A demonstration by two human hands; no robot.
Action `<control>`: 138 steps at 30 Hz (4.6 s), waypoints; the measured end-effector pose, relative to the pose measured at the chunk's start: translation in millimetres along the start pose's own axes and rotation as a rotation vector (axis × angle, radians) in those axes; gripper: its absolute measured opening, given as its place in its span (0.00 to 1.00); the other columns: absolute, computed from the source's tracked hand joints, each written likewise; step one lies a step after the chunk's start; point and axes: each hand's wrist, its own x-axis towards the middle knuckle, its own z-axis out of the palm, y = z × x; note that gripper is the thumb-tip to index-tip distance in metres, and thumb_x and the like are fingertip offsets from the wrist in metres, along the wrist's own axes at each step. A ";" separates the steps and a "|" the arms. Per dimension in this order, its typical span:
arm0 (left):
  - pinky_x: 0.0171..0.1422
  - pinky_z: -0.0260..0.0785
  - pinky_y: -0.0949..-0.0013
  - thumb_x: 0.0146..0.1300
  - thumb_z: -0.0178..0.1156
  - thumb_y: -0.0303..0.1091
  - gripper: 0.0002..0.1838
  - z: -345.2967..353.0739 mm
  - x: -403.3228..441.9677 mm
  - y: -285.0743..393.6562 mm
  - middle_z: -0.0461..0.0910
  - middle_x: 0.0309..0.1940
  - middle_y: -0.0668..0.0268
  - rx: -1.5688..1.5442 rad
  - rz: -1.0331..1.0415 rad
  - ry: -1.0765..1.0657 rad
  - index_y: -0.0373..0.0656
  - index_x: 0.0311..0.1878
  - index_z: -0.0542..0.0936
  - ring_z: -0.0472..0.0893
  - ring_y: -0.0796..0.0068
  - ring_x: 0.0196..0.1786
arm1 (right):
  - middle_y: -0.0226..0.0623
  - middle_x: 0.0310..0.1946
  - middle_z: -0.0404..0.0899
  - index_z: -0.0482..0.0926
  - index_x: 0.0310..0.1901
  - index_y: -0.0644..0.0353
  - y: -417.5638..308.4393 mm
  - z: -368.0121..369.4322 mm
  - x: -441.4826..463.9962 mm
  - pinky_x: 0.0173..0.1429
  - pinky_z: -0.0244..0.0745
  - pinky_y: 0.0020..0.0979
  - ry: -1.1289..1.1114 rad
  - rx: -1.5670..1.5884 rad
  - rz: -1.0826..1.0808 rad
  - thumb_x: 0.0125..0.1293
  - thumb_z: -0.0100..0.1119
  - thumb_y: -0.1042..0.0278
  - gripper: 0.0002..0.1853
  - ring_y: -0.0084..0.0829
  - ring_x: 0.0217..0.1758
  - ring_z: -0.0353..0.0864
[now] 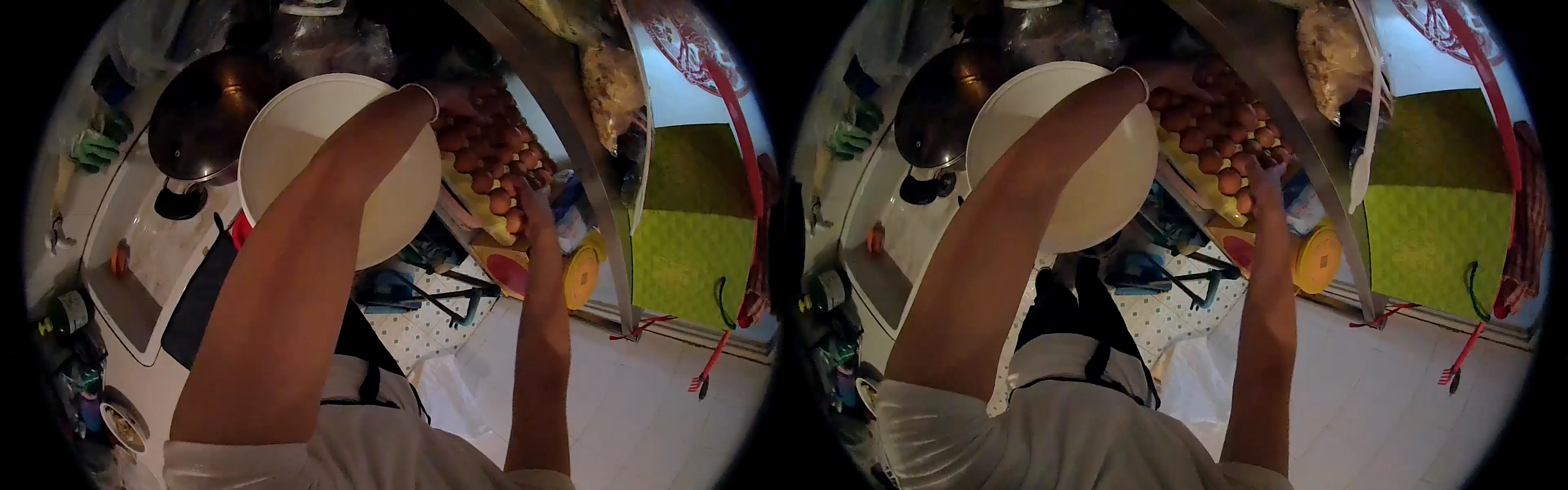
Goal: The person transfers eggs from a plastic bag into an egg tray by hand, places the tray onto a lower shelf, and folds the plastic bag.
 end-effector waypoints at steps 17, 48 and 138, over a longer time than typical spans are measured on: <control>0.32 0.68 0.73 0.51 0.71 0.45 0.28 -0.4 -10.1 27.8 0.77 0.37 0.73 -0.105 -0.369 0.076 0.53 0.56 0.73 0.73 0.82 0.33 | 0.66 0.55 0.68 0.48 0.68 0.69 -9.4 24.2 -45.0 0.60 0.66 0.42 0.235 -0.526 -0.407 0.56 0.62 0.45 0.50 0.57 0.58 0.71; 0.57 0.67 0.65 0.37 0.75 0.34 0.61 1.1 -45.1 42.5 0.74 0.53 0.54 0.713 0.113 -0.200 0.41 0.71 0.44 0.74 0.59 0.53 | 0.39 0.66 0.58 0.60 0.67 0.43 19.9 50.8 -93.3 0.63 0.61 0.49 0.495 -1.244 -0.723 0.48 0.68 0.63 0.42 0.48 0.68 0.59; 0.59 0.66 0.53 0.56 0.58 0.32 0.19 466.6 -693.0 74.0 0.73 0.54 0.55 0.453 -1.344 1.533 0.45 0.53 0.75 0.73 0.52 0.56 | 0.53 0.72 0.41 0.53 0.71 0.46 81.5 389.0 -371.4 0.67 0.44 0.64 -0.783 -0.762 -1.416 0.61 0.58 0.46 0.39 0.62 0.72 0.43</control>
